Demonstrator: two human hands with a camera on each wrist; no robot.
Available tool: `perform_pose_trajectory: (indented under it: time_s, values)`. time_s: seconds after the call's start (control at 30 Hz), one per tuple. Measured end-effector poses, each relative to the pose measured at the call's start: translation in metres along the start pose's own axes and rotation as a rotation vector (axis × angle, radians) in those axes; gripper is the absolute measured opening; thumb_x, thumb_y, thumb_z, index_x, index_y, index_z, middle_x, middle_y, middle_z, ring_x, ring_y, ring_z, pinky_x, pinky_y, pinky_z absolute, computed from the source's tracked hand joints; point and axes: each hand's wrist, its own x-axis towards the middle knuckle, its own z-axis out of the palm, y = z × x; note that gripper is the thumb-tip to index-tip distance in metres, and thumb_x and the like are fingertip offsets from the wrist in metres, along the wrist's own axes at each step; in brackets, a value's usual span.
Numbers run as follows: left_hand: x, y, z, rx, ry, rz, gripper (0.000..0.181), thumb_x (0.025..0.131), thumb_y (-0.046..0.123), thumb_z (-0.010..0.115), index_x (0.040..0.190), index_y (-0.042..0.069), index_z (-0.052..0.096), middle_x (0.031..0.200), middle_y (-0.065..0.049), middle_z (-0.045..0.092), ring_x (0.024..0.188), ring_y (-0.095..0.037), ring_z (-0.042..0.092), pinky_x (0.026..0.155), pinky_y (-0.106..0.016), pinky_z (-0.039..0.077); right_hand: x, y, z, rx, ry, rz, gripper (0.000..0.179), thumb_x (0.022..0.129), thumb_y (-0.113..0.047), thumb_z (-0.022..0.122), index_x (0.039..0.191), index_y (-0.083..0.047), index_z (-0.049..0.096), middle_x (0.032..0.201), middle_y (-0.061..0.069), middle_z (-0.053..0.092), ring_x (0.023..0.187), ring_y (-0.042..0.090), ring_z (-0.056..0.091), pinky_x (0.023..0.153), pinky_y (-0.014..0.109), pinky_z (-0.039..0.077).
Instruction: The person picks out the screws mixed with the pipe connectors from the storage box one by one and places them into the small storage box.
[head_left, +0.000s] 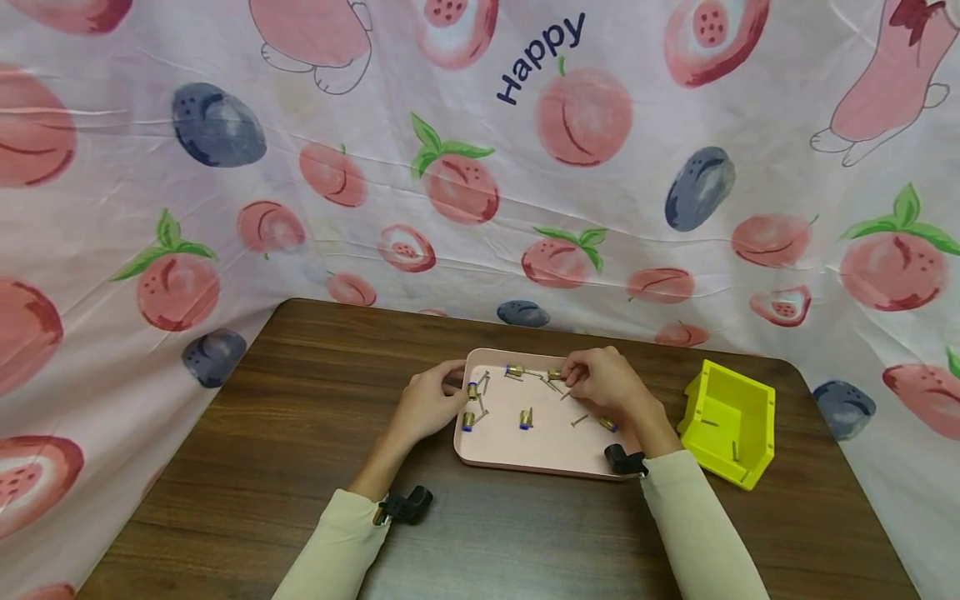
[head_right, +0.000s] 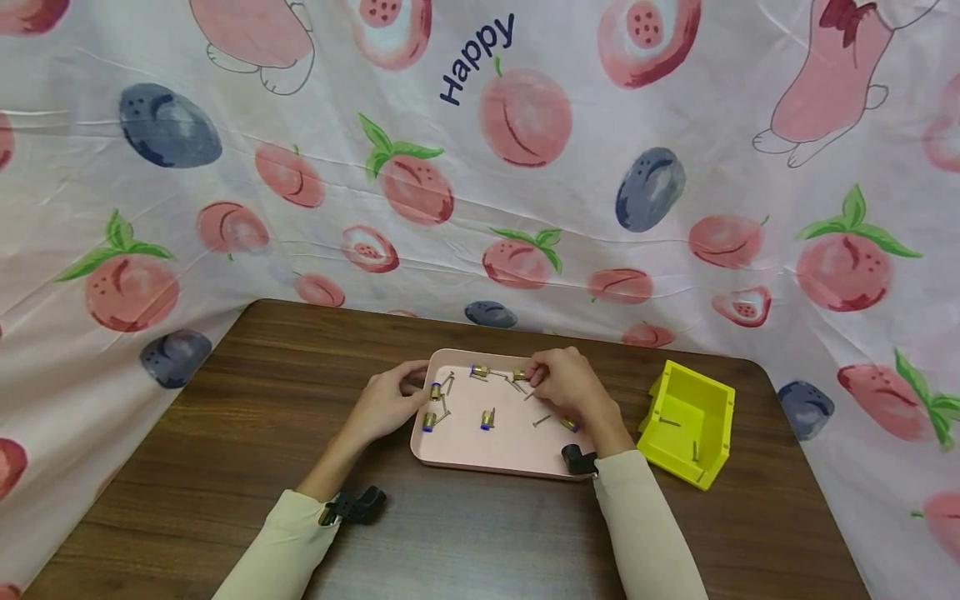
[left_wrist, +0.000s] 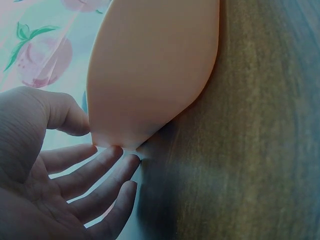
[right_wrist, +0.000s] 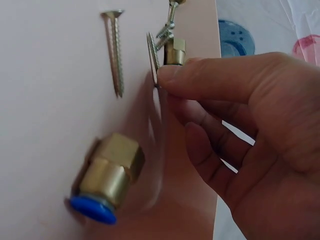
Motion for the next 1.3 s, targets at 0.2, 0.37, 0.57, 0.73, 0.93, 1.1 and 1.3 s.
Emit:
perform_pose_trajectory:
  time_s: [0.2, 0.37, 0.57, 0.73, 0.93, 1.1, 1.3]
  values:
    - [0.0, 0.001, 0.0, -0.004, 0.0, 0.002, 0.057, 0.092, 0.026, 0.073, 0.149, 0.021, 0.07, 0.125, 0.006, 0.078, 0.096, -0.005, 0.076, 0.087, -0.04, 0.062, -0.003, 0.006, -0.004, -0.036, 0.019, 0.002, 0.017, 0.085, 0.004, 0.085, 0.093, -0.009, 0.079, 0.08, -0.003, 0.074, 0.076, 0.011, 0.065, 0.078, 0.034, 0.055]
    - [-0.001, 0.001, 0.0, -0.016, 0.003, 0.005, 0.057, 0.093, 0.028, 0.074, 0.149, 0.021, 0.069, 0.125, 0.007, 0.078, 0.097, -0.005, 0.076, 0.088, -0.04, 0.061, -0.003, 0.007, -0.004, -0.029, 0.007, 0.014, 0.016, 0.084, 0.004, 0.083, 0.092, -0.009, 0.08, 0.077, -0.005, 0.071, 0.074, 0.012, 0.062, 0.072, 0.032, 0.052]
    - [-0.002, 0.003, 0.0, -0.022, 0.003, 0.001, 0.057, 0.093, 0.027, 0.074, 0.15, 0.02, 0.069, 0.124, 0.006, 0.078, 0.097, -0.007, 0.077, 0.088, -0.041, 0.061, -0.003, 0.006, -0.003, -0.024, -0.053, 0.045, 0.013, 0.085, 0.002, 0.082, 0.09, -0.01, 0.081, 0.076, -0.005, 0.068, 0.072, 0.014, 0.058, 0.066, 0.029, 0.047]
    - [-0.006, 0.01, -0.004, -0.027, 0.006, 0.017, 0.058, 0.092, 0.025, 0.072, 0.149, 0.017, 0.069, 0.126, 0.003, 0.079, 0.1, -0.011, 0.078, 0.089, -0.039, 0.061, 0.001, 0.009, -0.003, -0.012, -0.114, 0.06, 0.011, 0.085, -0.003, 0.087, 0.087, -0.012, 0.081, 0.075, -0.007, 0.069, 0.074, 0.012, 0.059, 0.07, 0.029, 0.049]
    - [-0.002, 0.004, 0.0, -0.025, 0.008, -0.004, 0.057, 0.092, 0.027, 0.074, 0.149, 0.02, 0.07, 0.124, 0.006, 0.079, 0.098, -0.008, 0.077, 0.088, -0.04, 0.061, 0.005, 0.008, -0.007, 0.023, -0.163, 0.071, 0.01, 0.085, -0.006, 0.091, 0.087, -0.012, 0.083, 0.077, -0.006, 0.071, 0.077, 0.013, 0.059, 0.075, 0.031, 0.05]
    - [-0.001, 0.002, 0.001, -0.011, 0.015, 0.007, 0.055, 0.093, 0.026, 0.074, 0.148, 0.02, 0.071, 0.123, 0.005, 0.079, 0.096, -0.007, 0.076, 0.088, -0.042, 0.062, 0.007, 0.01, -0.007, 0.037, -0.174, 0.073, 0.01, 0.084, -0.007, 0.092, 0.085, -0.013, 0.083, 0.077, -0.007, 0.071, 0.077, 0.013, 0.059, 0.075, 0.031, 0.05]
    - [0.001, -0.003, 0.002, -0.002, 0.017, 0.021, 0.056, 0.092, 0.026, 0.074, 0.148, 0.021, 0.071, 0.123, 0.007, 0.079, 0.095, -0.006, 0.076, 0.087, -0.041, 0.062, 0.008, 0.014, -0.005, 0.036, -0.188, 0.056, 0.009, 0.083, -0.01, 0.09, 0.083, -0.015, 0.084, 0.076, -0.009, 0.069, 0.077, 0.011, 0.058, 0.074, 0.029, 0.048]
